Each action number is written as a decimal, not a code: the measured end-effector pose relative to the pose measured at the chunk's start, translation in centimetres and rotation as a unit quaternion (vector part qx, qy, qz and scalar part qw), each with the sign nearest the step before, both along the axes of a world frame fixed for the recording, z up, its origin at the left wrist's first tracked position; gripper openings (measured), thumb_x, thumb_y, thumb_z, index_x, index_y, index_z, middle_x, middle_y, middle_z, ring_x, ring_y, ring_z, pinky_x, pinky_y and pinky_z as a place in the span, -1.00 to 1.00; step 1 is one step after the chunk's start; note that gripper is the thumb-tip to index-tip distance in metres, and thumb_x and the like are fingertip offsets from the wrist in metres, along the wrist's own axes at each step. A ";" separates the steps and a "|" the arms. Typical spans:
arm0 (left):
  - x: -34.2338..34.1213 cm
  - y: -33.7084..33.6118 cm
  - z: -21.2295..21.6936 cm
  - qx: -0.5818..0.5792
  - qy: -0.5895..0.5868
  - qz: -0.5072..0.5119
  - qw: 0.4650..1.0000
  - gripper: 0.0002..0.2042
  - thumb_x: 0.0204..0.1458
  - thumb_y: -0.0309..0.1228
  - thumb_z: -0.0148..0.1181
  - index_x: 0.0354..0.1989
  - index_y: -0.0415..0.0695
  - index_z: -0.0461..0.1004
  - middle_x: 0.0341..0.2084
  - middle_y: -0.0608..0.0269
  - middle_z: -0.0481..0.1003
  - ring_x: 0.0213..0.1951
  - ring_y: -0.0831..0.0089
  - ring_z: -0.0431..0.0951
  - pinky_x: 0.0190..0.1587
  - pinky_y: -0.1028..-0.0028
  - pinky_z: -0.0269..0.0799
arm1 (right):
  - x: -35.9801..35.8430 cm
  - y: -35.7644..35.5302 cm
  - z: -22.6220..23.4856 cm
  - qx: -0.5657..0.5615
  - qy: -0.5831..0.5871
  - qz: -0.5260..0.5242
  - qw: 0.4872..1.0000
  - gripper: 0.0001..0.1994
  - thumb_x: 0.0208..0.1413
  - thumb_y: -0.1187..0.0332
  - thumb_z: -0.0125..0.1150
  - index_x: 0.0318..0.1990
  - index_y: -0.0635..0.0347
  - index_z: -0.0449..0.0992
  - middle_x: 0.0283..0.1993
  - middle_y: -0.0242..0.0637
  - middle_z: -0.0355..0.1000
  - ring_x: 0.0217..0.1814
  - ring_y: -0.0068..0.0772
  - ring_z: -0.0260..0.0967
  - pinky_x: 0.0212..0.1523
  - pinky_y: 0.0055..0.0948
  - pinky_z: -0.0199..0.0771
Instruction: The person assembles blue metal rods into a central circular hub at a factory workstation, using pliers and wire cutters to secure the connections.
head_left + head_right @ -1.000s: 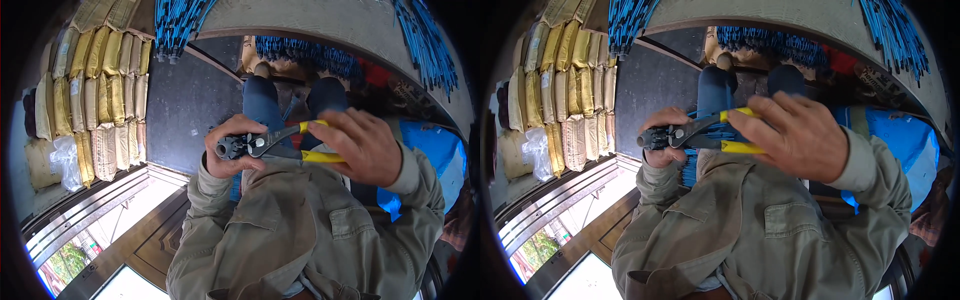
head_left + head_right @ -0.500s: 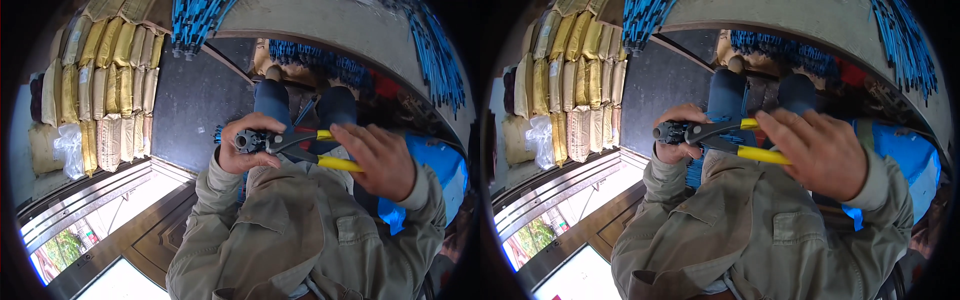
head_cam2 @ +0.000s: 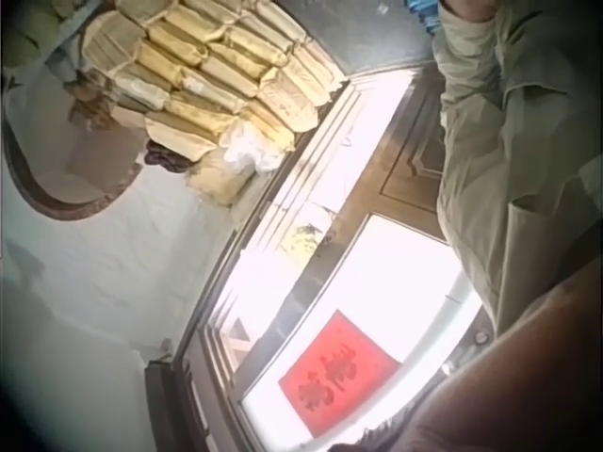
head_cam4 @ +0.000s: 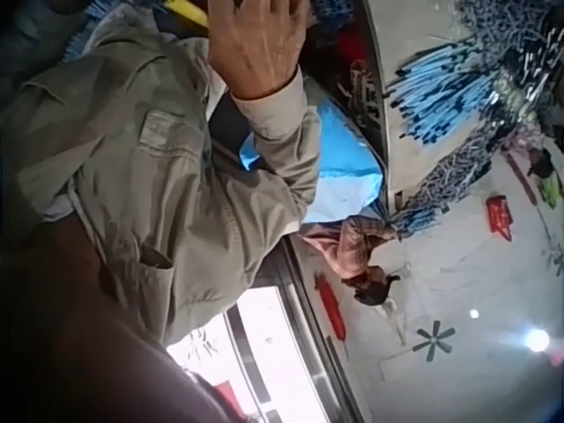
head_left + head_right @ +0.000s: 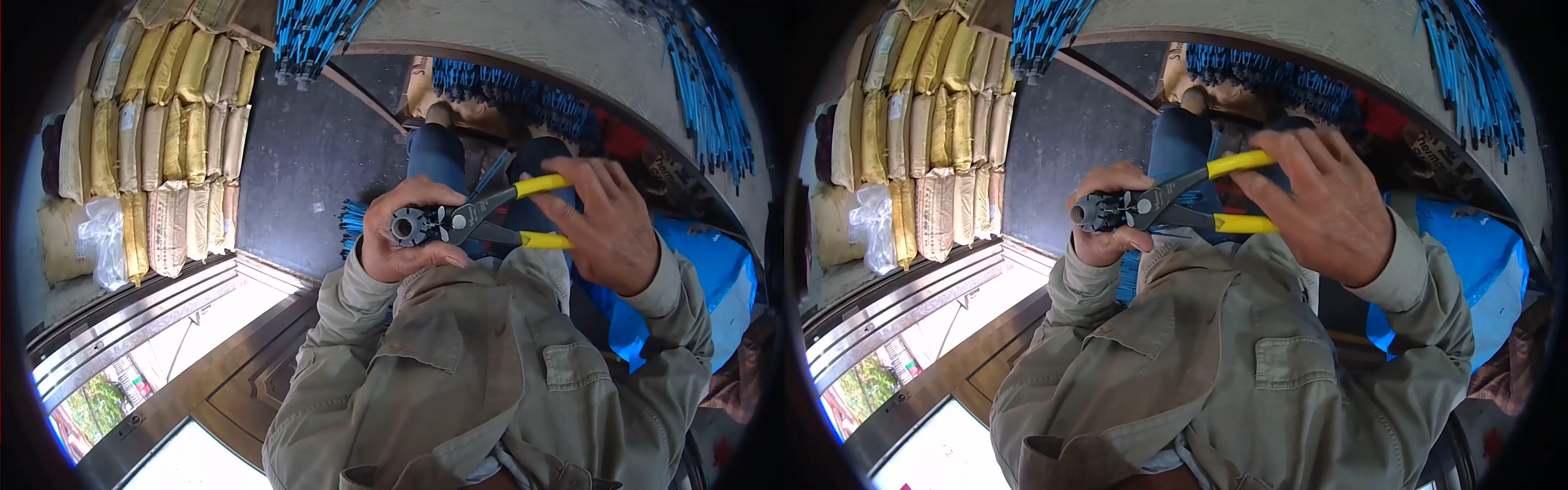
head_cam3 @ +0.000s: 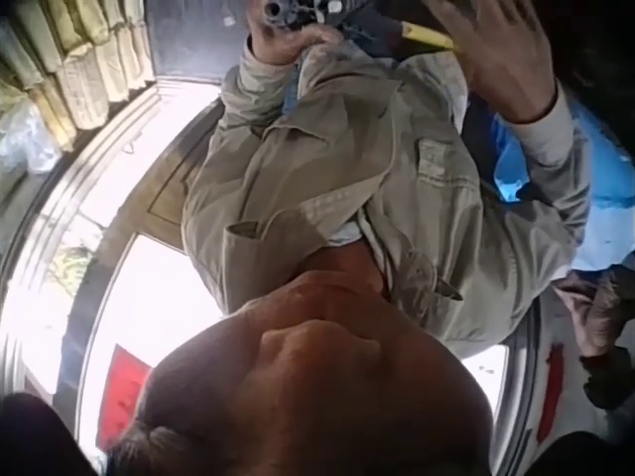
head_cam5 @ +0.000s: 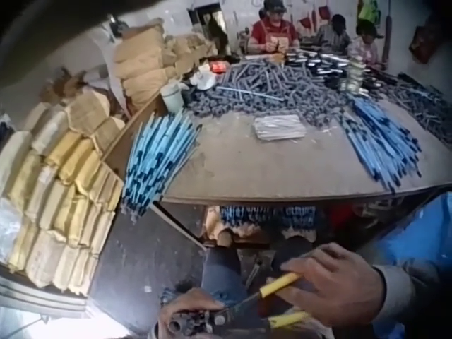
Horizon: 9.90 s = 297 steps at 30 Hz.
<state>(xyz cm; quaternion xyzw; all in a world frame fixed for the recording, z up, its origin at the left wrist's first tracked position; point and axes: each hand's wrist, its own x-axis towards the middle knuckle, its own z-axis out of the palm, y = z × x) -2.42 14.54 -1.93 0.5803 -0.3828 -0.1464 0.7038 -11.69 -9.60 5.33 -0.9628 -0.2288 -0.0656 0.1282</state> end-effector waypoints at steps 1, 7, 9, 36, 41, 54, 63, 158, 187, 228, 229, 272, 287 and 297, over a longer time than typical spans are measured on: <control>-0.1 -0.1 0.0 0.003 -0.005 0.015 1.000 -0.44 -0.46 -0.39 0.54 -0.19 -0.25 0.46 -0.33 0.19 0.49 -0.31 0.44 0.47 -0.22 0.49 0.33 | 0.5 0.0 0.6 -0.016 -0.032 -0.005 0.999 -0.57 -0.30 0.38 0.33 -0.14 0.17 0.47 -0.13 -0.17 0.30 -0.24 -0.17 0.35 -0.26 -0.28 0.40; -0.3 -0.2 -0.3 0.002 -0.024 0.067 0.997 -0.47 -0.41 -0.37 0.53 -0.19 -0.23 0.45 -0.34 0.23 0.48 -0.33 0.49 0.44 -0.24 0.50 0.31 | 0.5 0.1 1.0 -0.065 -0.025 -0.005 0.998 -0.60 -0.33 0.35 0.34 -0.20 0.18 0.49 -0.18 -0.19 0.29 -0.23 -0.17 0.34 -0.27 -0.29 0.39; -0.3 -0.1 -0.3 -0.002 -0.020 0.067 0.998 -0.48 -0.40 -0.38 0.52 -0.20 -0.23 0.46 -0.34 0.23 0.47 -0.33 0.49 0.44 -0.24 0.50 0.31 | 0.2 0.4 -0.7 -0.017 0.002 -0.015 1.000 -0.62 -0.31 0.32 0.34 -0.23 0.19 0.49 -0.21 -0.18 0.30 -0.25 -0.18 0.35 -0.30 -0.30 0.39; 0.8 0.9 -1.7 -0.018 0.035 -0.011 0.999 -0.50 -0.47 -0.34 0.54 -0.29 -0.22 0.45 -0.40 0.24 0.46 -0.35 0.44 0.42 -0.24 0.47 0.30 | 2.9 -0.5 1.0 0.331 0.464 0.003 0.822 -0.74 0.07 0.29 0.19 -0.28 0.26 0.27 -0.52 -0.14 0.37 -0.57 -0.09 0.40 -0.61 -0.37 0.31; 0.2 0.7 -1.5 -0.040 0.067 0.023 0.997 -0.48 -0.48 -0.29 0.54 -0.30 -0.22 0.45 -0.40 0.21 0.46 -0.35 0.44 0.42 -0.24 0.49 0.30 | 0.6 1.2 -2.8 0.252 0.285 0.013 0.925 -0.73 0.06 0.31 0.19 -0.23 0.26 0.26 -0.52 -0.11 0.38 -0.54 -0.01 0.40 -0.55 -0.31 0.35; 0.1 0.6 -0.7 -0.033 0.077 -0.030 0.996 -0.43 -0.13 -0.04 0.27 -0.08 -0.24 0.33 -0.28 0.19 0.42 -0.27 0.42 0.39 -0.17 0.47 0.27 | 1.9 -1.8 -0.6 0.394 0.396 0.046 0.828 -0.81 0.11 0.34 0.13 -0.29 0.26 0.29 -0.56 -0.25 0.41 -0.59 -0.40 0.46 -0.61 -0.52 0.40; -0.1 0.0 -0.3 -0.006 -0.048 -0.075 0.996 -0.46 -0.10 -0.12 0.28 -0.05 -0.25 0.31 -0.27 0.17 0.41 -0.28 0.40 0.37 -0.14 0.43 0.24 | 3.6 -3.0 5.8 0.099 0.321 0.143 0.931 -0.85 0.13 0.38 0.09 -0.26 0.24 0.28 -0.57 -0.28 0.40 -0.63 -0.38 0.43 -0.65 -0.49 0.32; -0.5 3.1 -5.2 0.042 0.171 -0.203 0.963 -0.82 0.01 -0.40 0.20 -0.50 -0.28 0.48 -0.57 0.15 0.50 -0.49 0.43 0.49 -0.43 0.48 0.37 | 1.1 8.0 -6.9 0.672 0.327 0.019 0.664 -0.92 -0.08 0.51 0.17 -0.50 0.25 0.38 -0.41 -0.29 0.38 -0.37 -0.50 0.30 -0.35 -0.50 0.25; 4.0 1.9 -7.0 0.012 0.212 -0.244 0.946 -0.67 -0.32 -0.63 0.29 -0.27 -0.43 0.50 -0.51 -0.08 0.51 -0.49 0.28 0.52 -0.39 0.38 0.41 | 9.5 -4.0 -3.5 0.457 0.327 0.153 0.813 -0.36 -0.09 0.34 0.36 0.16 0.21 0.21 0.06 -0.25 0.28 0.10 -0.38 0.24 0.13 -0.40 0.21; 0.8 0.5 -5.4 -0.045 0.200 -0.276 0.939 -0.73 -0.22 -0.57 0.37 -0.27 -0.26 0.54 -0.38 0.16 0.50 -0.34 0.43 0.49 -0.32 0.49 0.37 | 7.3 0.2 0.7 0.105 -0.108 0.260 0.954 -0.66 -0.26 0.54 0.28 -0.20 0.21 0.54 -0.14 -0.16 0.37 -0.26 -0.22 0.39 -0.25 -0.40 0.45; 0.6 0.6 -5.4 -0.044 0.229 -0.272 0.934 -0.75 -0.22 -0.59 0.36 -0.30 -0.27 0.54 -0.38 0.15 0.51 -0.37 0.45 0.49 -0.35 0.50 0.37 | 7.1 0.3 1.0 0.105 -0.104 0.265 0.953 -0.66 -0.27 0.53 0.28 -0.20 0.19 0.54 -0.15 -0.17 0.37 -0.27 -0.22 0.39 -0.26 -0.40 0.44; -3.8 -0.2 -2.6 0.058 0.099 0.011 0.993 -0.74 -0.26 -0.59 0.34 -0.31 -0.22 0.54 -0.37 0.15 0.48 -0.31 0.43 0.46 -0.25 0.47 0.36 | -1.7 6.5 -7.9 0.676 0.239 -0.142 0.683 -0.63 -0.12 0.41 0.36 -0.15 0.35 0.43 -0.35 -0.35 0.42 -0.31 -0.63 0.34 -0.26 -0.62 0.35; -1.6 0.4 -2.2 0.070 0.136 -0.105 0.983 -0.77 -0.24 -0.55 0.37 -0.42 -0.22 0.41 -0.23 0.13 0.37 -0.22 0.47 0.39 -0.15 0.46 0.29 | -1.3 6.0 -5.8 0.710 0.332 -0.191 0.590 -0.79 -0.03 0.48 0.19 -0.20 0.35 0.50 -0.25 -0.23 0.48 -0.22 -0.53 0.43 -0.16 -0.54 0.42; -1.5 0.6 -2.4 0.099 0.138 -0.116 0.979 -0.77 -0.24 -0.53 0.36 -0.48 -0.22 0.37 -0.25 0.06 0.41 -0.26 0.44 0.42 -0.21 0.47 0.31 | -1.4 6.7 -6.5 0.704 0.283 -0.147 0.634 -0.80 -0.01 0.49 0.20 -0.20 0.36 0.51 -0.29 -0.24 0.47 -0.24 -0.56 0.41 -0.19 -0.58 0.40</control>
